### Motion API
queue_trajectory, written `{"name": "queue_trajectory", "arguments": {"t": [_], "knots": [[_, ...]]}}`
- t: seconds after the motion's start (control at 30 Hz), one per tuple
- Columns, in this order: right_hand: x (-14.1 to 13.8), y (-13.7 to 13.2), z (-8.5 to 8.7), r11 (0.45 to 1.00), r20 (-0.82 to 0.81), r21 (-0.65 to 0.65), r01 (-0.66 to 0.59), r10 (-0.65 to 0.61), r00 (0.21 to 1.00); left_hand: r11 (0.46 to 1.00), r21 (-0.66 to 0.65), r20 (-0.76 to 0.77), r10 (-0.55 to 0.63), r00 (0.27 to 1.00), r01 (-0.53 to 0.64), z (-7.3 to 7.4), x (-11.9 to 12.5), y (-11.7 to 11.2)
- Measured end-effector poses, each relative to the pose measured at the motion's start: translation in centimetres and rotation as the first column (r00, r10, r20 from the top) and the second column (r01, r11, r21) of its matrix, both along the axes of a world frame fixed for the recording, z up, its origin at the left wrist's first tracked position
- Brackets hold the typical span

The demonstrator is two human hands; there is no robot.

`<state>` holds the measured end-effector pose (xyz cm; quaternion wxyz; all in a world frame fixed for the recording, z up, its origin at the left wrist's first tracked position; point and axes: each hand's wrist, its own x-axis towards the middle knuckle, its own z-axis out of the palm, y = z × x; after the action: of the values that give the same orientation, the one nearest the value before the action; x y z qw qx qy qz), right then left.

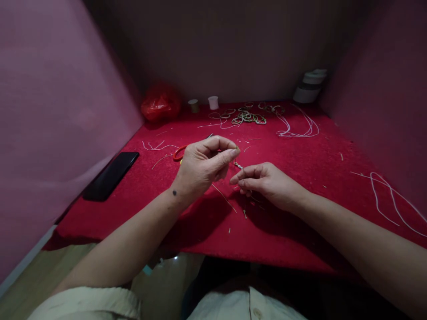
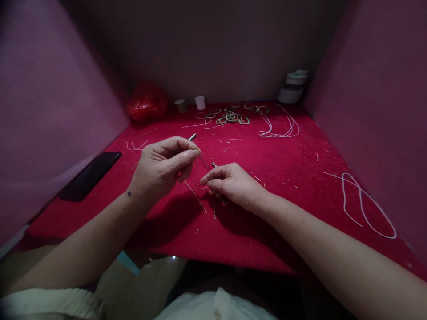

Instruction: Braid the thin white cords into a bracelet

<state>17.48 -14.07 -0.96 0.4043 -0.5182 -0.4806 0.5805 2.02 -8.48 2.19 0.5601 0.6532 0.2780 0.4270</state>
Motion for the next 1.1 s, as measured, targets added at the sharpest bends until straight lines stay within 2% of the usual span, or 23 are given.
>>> {"name": "queue_trajectory", "arguments": {"t": [0.23, 0.6, 1.1], "knots": [[-0.4, 0.1, 0.0, 1.0, 0.089, -0.013, -0.028, 0.029, 0.996, 0.997, -0.012, 0.09, 0.072, 0.993, -0.071, 0.4, -0.1, 0.0], [-0.1, 0.2, -0.4, 0.999, 0.022, -0.032, 0.002, -0.002, 1.0, 0.991, -0.057, 0.09, 0.127, 0.988, -0.122, 0.2, -0.3, 0.2], [0.0, 0.2, -0.4, 0.992, 0.016, -0.104, 0.074, -0.073, 0.997, 0.966, -0.251, 0.181, 0.102, 0.978, -0.054, 0.2, -0.4, 1.0]]}}
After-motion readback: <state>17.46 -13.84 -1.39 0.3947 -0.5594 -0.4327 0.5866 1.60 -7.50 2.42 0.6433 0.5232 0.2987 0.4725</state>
